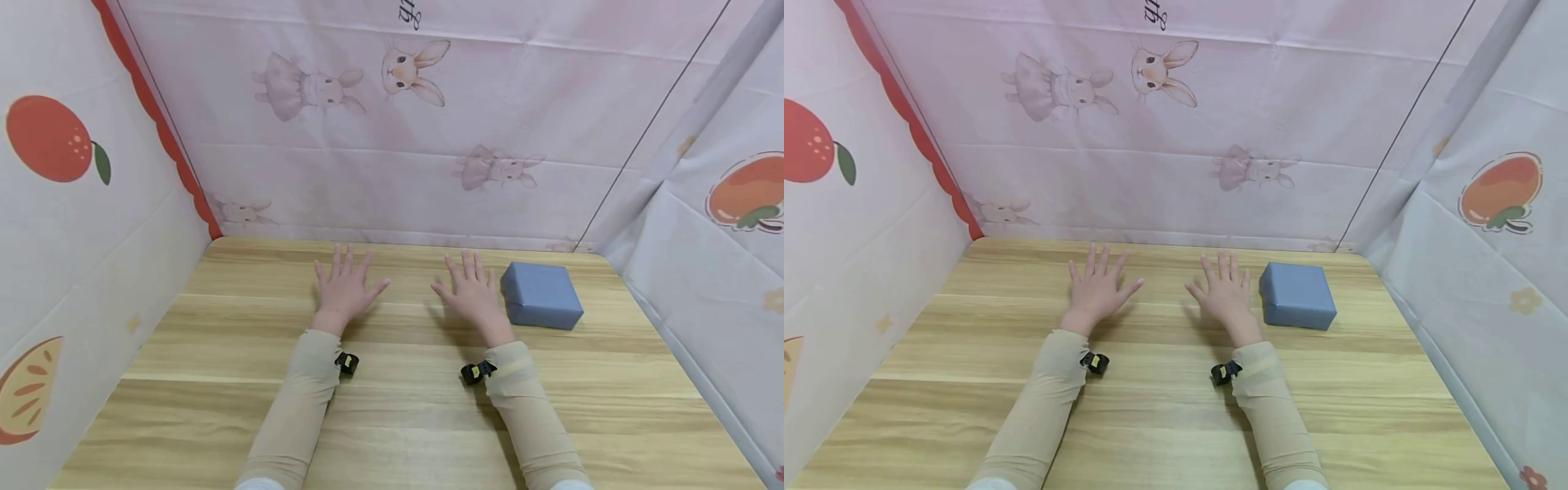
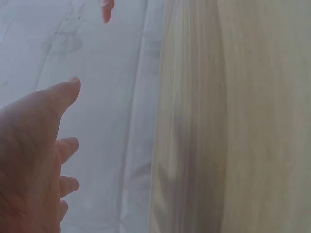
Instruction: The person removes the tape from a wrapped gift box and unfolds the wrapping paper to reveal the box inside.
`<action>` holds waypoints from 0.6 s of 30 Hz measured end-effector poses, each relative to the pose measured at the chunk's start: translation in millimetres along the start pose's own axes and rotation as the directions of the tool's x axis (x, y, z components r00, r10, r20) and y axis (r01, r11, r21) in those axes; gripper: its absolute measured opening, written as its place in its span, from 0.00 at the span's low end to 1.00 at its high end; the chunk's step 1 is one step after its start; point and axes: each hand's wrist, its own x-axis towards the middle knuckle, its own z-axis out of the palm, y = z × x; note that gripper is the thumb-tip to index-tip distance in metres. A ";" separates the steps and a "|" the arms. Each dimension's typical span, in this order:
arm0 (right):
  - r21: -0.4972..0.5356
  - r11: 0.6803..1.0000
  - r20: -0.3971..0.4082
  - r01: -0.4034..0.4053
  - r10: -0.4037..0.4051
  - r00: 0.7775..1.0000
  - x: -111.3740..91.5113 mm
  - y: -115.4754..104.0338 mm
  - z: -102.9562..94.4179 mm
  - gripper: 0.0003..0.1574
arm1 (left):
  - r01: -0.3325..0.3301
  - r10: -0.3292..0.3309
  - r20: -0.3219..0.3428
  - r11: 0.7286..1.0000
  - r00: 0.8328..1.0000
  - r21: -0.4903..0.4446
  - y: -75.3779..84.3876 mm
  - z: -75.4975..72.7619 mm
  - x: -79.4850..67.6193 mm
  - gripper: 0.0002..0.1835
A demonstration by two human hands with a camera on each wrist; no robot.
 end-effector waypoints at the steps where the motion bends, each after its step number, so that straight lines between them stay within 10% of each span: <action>1: 0.008 1.000 0.000 0.001 -0.001 1.000 -0.6 -0.1 -1.1 0.49 | -0.003 0.003 -0.001 1.000 1.000 -0.005 0.9 -0.2 0.0 0.42; 18: 0.030 0.999 -0.117 0.017 -0.013 0.993 -13.0 26.1 -35.4 0.50 | -0.099 0.102 -0.075 0.994 0.992 0.036 44.8 -0.5 -5.5 0.43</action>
